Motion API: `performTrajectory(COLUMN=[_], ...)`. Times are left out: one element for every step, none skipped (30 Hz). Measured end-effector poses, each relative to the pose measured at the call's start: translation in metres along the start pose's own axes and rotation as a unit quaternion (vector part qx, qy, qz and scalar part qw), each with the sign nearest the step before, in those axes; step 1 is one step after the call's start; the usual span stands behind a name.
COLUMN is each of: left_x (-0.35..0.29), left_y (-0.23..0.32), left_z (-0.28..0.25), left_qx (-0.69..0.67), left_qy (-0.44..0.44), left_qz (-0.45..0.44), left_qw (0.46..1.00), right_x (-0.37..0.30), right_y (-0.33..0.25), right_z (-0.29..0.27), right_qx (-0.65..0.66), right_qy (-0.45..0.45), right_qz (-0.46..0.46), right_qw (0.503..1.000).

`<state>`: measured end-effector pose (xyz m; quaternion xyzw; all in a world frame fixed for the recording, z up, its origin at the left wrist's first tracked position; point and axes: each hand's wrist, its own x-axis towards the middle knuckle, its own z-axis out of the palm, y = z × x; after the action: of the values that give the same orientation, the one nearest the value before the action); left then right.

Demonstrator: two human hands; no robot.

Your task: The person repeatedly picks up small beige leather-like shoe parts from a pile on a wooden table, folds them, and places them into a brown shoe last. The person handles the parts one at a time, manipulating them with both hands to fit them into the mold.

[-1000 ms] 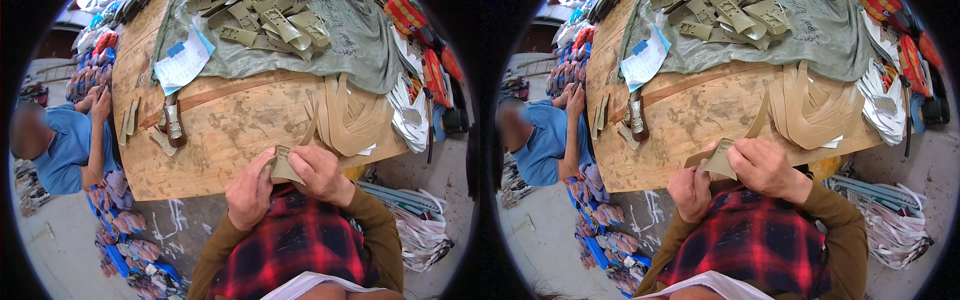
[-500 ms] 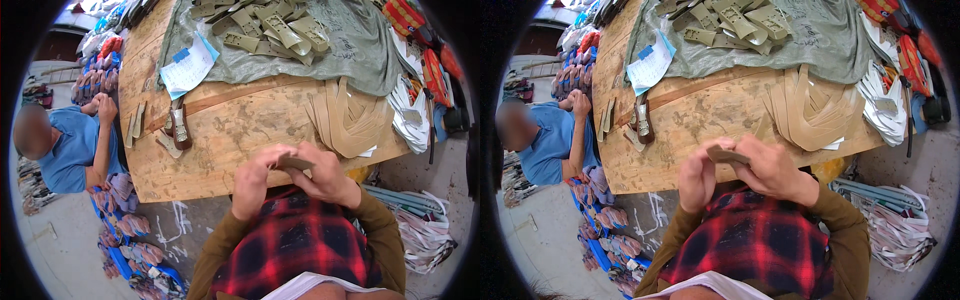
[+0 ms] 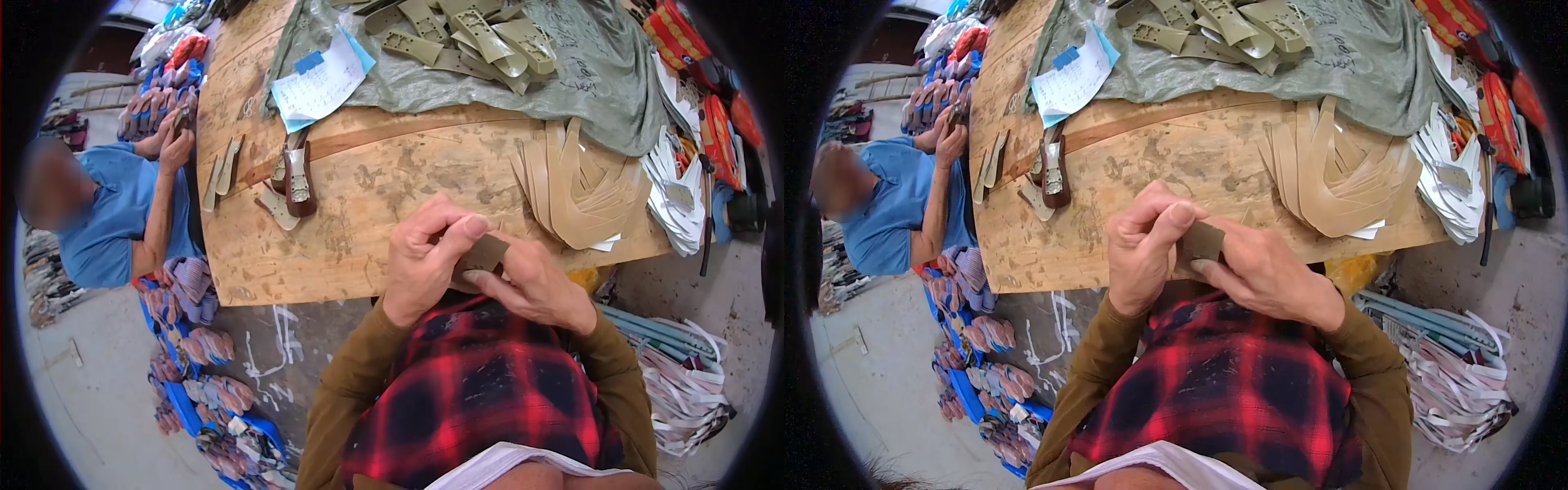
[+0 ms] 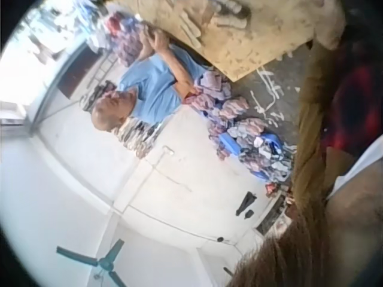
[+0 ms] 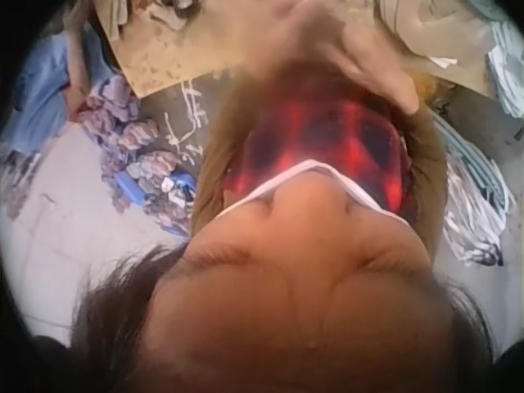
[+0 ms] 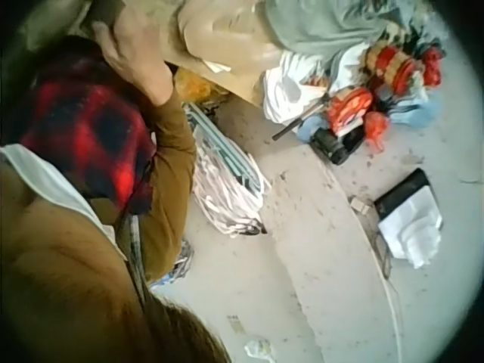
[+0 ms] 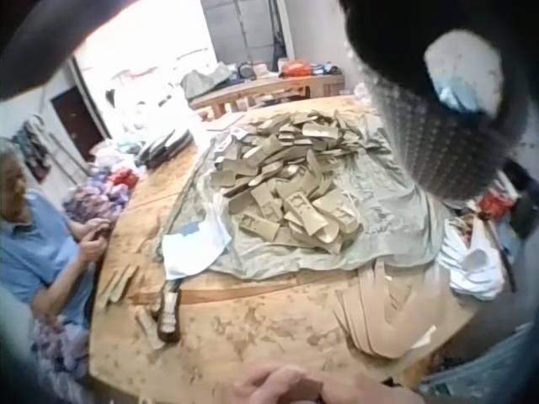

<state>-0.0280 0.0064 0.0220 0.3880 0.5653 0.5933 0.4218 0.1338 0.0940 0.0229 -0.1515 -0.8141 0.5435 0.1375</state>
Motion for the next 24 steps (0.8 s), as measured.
performTrajectory(left_x=[0.0, 0.0, 0.001, -0.001, -0.005, -0.008, -0.018, -0.023, -0.02, -0.019, -0.019, -0.018, -0.018, -0.017, -0.016, -0.016, -0.017, -0.016, -0.014, -0.014, -0.012, -0.013, -0.016, -0.017], left_y=[0.003, 0.004, 0.002, -0.001, -0.007, -0.013, -0.02, -0.024, -0.016, -0.019, -0.025, -0.028, -0.027, -0.024, -0.021, -0.016, -0.01, -0.006, -0.007, -0.012, -0.016, -0.022, -0.028, -0.035], left_z=[0.002, 0.003, 0.004, 0.005, 0.002, -0.002, -0.013, -0.021, -0.02, -0.019, -0.016, -0.013, -0.015, -0.017, -0.018, -0.016, -0.013, -0.013, -0.015, -0.019, -0.021, -0.021, -0.02, -0.017], left_qx=[-0.028, -0.057, -0.1, -0.143, -0.132, -0.12, -0.055, 0.01, 0.104, 0.088, 0.072, 0.056, 0.058, 0.06, 0.062, 0.102, 0.142, 0.183, 0.208, 0.232, 0.255, 0.233, 0.211, 0.182], left_qy=[0.009, 0.017, 0.044, 0.071, 0.051, 0.031, -0.038, -0.106, -0.121, -0.106, -0.091, -0.078, -0.082, -0.086, -0.092, -0.076, -0.059, -0.04, -0.027, -0.014, -0.003, 0.006, 0.014, 0.019], left_qz=[-0.008, -0.016, -0.037, -0.058, -0.082, -0.105, -0.135, -0.162, -0.14, -0.129, -0.119, -0.107, -0.102, -0.097, -0.093, -0.041, 0.01, 0.064, 0.127, 0.189, 0.251, 0.272, 0.291, 0.31], left_qw=[1.0, 0.998, 0.993, 0.986, 0.986, 0.987, 0.989, 0.981, 0.977, 0.982, 0.986, 0.99, 0.99, 0.99, 0.99, 0.991, 0.988, 0.98, 0.97, 0.954, 0.934, 0.934, 0.933, 0.933], right_x=[0.0, 0.001, 0.001, 0.002, 0.003, 0.004, 0.003, 0.002, 0.002, 0.002, 0.001, 0.001, 0.001, 0.001, 0.002, 0.005, 0.01, 0.013, 0.014, 0.008, 0.005, 0.001, -0.002, -0.002], right_y=[0.002, 0.004, 0.005, 0.006, 0.007, 0.008, 0.01, 0.013, 0.015, 0.015, 0.014, 0.012, 0.01, 0.008, 0.005, 0.002, -0.002, -0.003, -0.004, -0.002, 0.005, 0.012, 0.023, 0.028], right_z=[0.0, 0.0, -0.003, -0.005, -0.007, -0.009, -0.009, -0.008, -0.006, -0.004, 0.0, 0.001, 0.002, 0.003, 0.004, 0.003, 0.001, 0.0, -0.001, 0.001, 0.001, 0.002, 0.003, 0.002], right_qx=[-0.009, -0.018, -0.03, -0.042, -0.053, -0.062, -0.072, -0.081, -0.091, -0.097, -0.103, -0.112, -0.133, -0.154, -0.174, -0.168, -0.161, -0.141, -0.121, -0.088, -0.017, 0.055, 0.165, 0.269], right_qy=[0.02, 0.041, 0.063, 0.057, 0.051, 0.045, 0.051, 0.056, 0.058, 0.071, 0.084, 0.098, 0.091, 0.084, 0.078, 0.102, 0.125, 0.151, 0.176, 0.204, 0.2, 0.201, 0.166, 0.133], right_qz=[-0.006, -0.012, -0.018, -0.024, -0.03, -0.037, -0.041, -0.046, -0.053, -0.056, -0.06, -0.063, -0.067, -0.071, -0.074, -0.091, -0.109, -0.107, -0.103, -0.075, -0.025, 0.026, 0.1, 0.175], right_qw=[1.0, 0.999, 0.997, 0.997, 0.997, 0.996, 0.995, 0.994, 0.993, 0.991, 0.989, 0.987, 0.985, 0.982, 0.979, 0.976, 0.973, 0.973, 0.971, 0.972, 0.979, 0.978, 0.967, 0.938])
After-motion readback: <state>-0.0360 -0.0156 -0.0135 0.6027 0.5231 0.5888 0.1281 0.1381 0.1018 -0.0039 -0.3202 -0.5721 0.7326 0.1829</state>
